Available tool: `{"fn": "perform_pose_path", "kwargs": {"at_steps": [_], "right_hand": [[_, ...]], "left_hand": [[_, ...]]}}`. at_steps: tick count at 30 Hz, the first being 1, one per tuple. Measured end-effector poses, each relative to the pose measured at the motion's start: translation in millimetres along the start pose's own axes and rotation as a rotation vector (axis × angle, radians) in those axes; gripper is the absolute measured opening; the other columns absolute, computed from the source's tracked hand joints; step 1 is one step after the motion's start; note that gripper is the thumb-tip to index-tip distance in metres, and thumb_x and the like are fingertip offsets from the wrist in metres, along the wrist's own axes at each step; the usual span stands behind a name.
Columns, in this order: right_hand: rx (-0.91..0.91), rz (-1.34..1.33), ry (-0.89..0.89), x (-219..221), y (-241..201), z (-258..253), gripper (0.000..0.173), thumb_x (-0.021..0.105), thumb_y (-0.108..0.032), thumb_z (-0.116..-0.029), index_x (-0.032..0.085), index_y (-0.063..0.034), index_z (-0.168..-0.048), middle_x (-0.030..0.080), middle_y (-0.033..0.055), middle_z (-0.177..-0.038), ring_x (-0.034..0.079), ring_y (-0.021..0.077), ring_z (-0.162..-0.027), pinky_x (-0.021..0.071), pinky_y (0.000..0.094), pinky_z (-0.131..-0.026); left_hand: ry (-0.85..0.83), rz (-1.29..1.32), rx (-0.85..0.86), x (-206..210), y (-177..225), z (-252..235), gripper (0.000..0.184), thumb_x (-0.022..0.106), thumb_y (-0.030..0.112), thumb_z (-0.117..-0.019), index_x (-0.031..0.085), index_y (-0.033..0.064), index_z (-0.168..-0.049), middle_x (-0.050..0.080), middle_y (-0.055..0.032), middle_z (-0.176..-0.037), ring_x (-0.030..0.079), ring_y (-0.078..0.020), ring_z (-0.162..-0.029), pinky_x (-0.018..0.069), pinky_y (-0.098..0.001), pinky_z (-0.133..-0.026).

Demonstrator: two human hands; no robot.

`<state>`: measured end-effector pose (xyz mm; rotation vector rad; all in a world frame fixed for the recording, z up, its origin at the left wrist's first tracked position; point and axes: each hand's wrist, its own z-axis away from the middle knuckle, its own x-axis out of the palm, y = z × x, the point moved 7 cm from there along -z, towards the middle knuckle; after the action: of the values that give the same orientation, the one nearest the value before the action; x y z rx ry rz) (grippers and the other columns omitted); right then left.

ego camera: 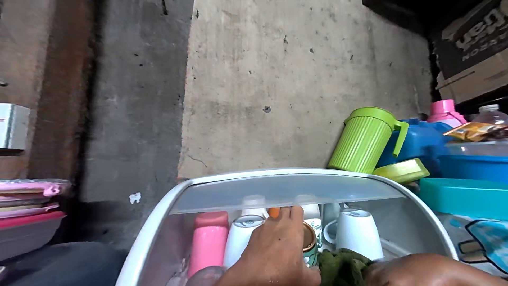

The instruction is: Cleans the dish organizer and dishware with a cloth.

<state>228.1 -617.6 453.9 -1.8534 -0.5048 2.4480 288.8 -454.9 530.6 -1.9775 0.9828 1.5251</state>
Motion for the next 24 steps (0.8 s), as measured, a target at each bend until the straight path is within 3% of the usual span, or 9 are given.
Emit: {"fn": "perform_pose_path", "kwargs": {"at_steps": [2, 5, 7, 9, 11, 15, 18, 22, 24], "right_hand": [[0.013, 0.086, -0.005, -0.1, -11.7, -7.7, 0.031, 0.043, -0.009, -0.1039, 0.064, 0.0116, -0.112, 0.063, 0.0313, -0.113, 0.060, 0.0413, -0.111, 0.0432, 0.0606, -0.094], [0.025, 0.101, -0.010, 3.3, -28.1, -29.5, 0.033, 0.042, -0.004, -0.1052, 0.061, 0.0123, -0.126, 0.059, 0.0345, -0.127, 0.055, 0.0454, -0.125, 0.0394, 0.0630, -0.104], [-0.034, 0.139, -0.039, 6.6, -42.6, -49.6, 0.033, 0.042, -0.002, -0.1051, 0.057, 0.0141, -0.129, 0.057, 0.0348, -0.132, 0.053, 0.0454, -0.129, 0.0379, 0.0606, -0.108], [-0.102, 0.177, -0.046, 7.0, -51.4, -73.1, 0.027, 0.049, -0.004, -0.1029, 0.062, 0.0154, -0.118, 0.062, 0.0351, -0.116, 0.060, 0.0458, -0.113, 0.0430, 0.0628, -0.097], [-0.042, 0.150, -0.063, 6.9, -58.8, -77.9, 0.028, 0.049, -0.007, -0.1039, 0.062, 0.0143, -0.117, 0.062, 0.0349, -0.114, 0.060, 0.0451, -0.109, 0.0433, 0.0631, -0.093], [-0.097, -0.034, -0.027, 13.2, -34.1, -48.6, 0.040, 0.041, -0.015, -0.1092, 0.054, 0.0061, -0.141, 0.053, 0.0305, -0.142, 0.049, 0.0426, -0.136, 0.0339, 0.0602, -0.114], [-0.004, 0.001, -0.074, 2.4, -13.3, -22.3, 0.038, 0.039, -0.015, -0.1100, 0.058, 0.0093, -0.134, 0.059, 0.0317, -0.130, 0.056, 0.0420, -0.124, 0.0381, 0.0587, -0.107], [-0.026, 0.197, -0.056, 0.6, -17.5, -50.9, 0.027, 0.047, -0.002, -0.1044, 0.061, 0.0152, -0.120, 0.062, 0.0348, -0.117, 0.059, 0.0468, -0.114, 0.0415, 0.0631, -0.100], [-0.029, 0.217, -0.044, 1.3, -32.6, -63.7, 0.027, 0.049, 0.000, -0.1030, 0.060, 0.0150, -0.122, 0.061, 0.0352, -0.120, 0.057, 0.0478, -0.118, 0.0405, 0.0648, -0.101]], "left_hand": [[0.112, -0.025, 0.064, 1.7, 5.5, 8.7, 0.078, 0.083, 0.036, -0.0800, 0.047, 0.0027, -0.141, 0.057, -0.0193, -0.133, 0.060, -0.0367, -0.118, 0.0533, -0.0504, -0.091], [0.636, -0.209, 0.313, -3.5, 17.5, 41.1, 0.064, 0.084, 0.030, -0.0727, 0.061, 0.0039, -0.127, 0.067, -0.0163, -0.115, 0.068, -0.0389, -0.102, 0.0602, -0.0440, -0.067], [0.823, -0.229, 0.384, -18.1, 20.8, 68.3, 0.061, 0.084, 0.031, -0.0753, 0.064, 0.0039, -0.126, 0.069, -0.0151, -0.119, 0.069, -0.0359, -0.100, 0.0602, -0.0409, -0.068], [0.842, -0.132, 0.396, -34.7, 18.8, 91.7, 0.062, 0.083, 0.033, -0.0803, 0.062, 0.0033, -0.130, 0.068, -0.0153, -0.127, 0.068, -0.0325, -0.108, 0.0595, -0.0406, -0.080], [0.823, -0.027, 0.381, -44.6, 12.8, 106.8, 0.065, 0.084, 0.037, -0.0813, 0.061, 0.0036, -0.132, 0.067, -0.0154, -0.130, 0.067, -0.0295, -0.110, 0.0584, -0.0400, -0.086], [0.804, 0.099, 0.366, -56.4, -6.8, 124.5, 0.066, 0.085, 0.038, -0.0814, 0.060, 0.0013, -0.130, 0.068, -0.0166, -0.124, 0.067, -0.0252, -0.112, 0.0559, -0.0397, -0.094], [0.745, 0.213, 0.307, -67.2, -31.3, 141.8, 0.070, 0.085, 0.038, -0.0820, 0.055, 0.0004, -0.134, 0.067, -0.0176, -0.125, 0.068, -0.0244, -0.111, 0.0584, -0.0419, -0.092], [0.660, 0.248, 0.243, -76.2, -53.4, 164.0, 0.074, 0.085, 0.037, -0.0802, 0.053, -0.0009, -0.135, 0.066, -0.0180, -0.123, 0.068, -0.0262, -0.107, 0.0579, -0.0449, -0.089], [0.682, 0.258, 0.248, -76.7, -56.0, 173.2, 0.072, 0.084, 0.037, -0.0802, 0.055, 0.0002, -0.134, 0.067, -0.0168, -0.123, 0.068, -0.0260, -0.106, 0.0576, -0.0453, -0.089]]}}
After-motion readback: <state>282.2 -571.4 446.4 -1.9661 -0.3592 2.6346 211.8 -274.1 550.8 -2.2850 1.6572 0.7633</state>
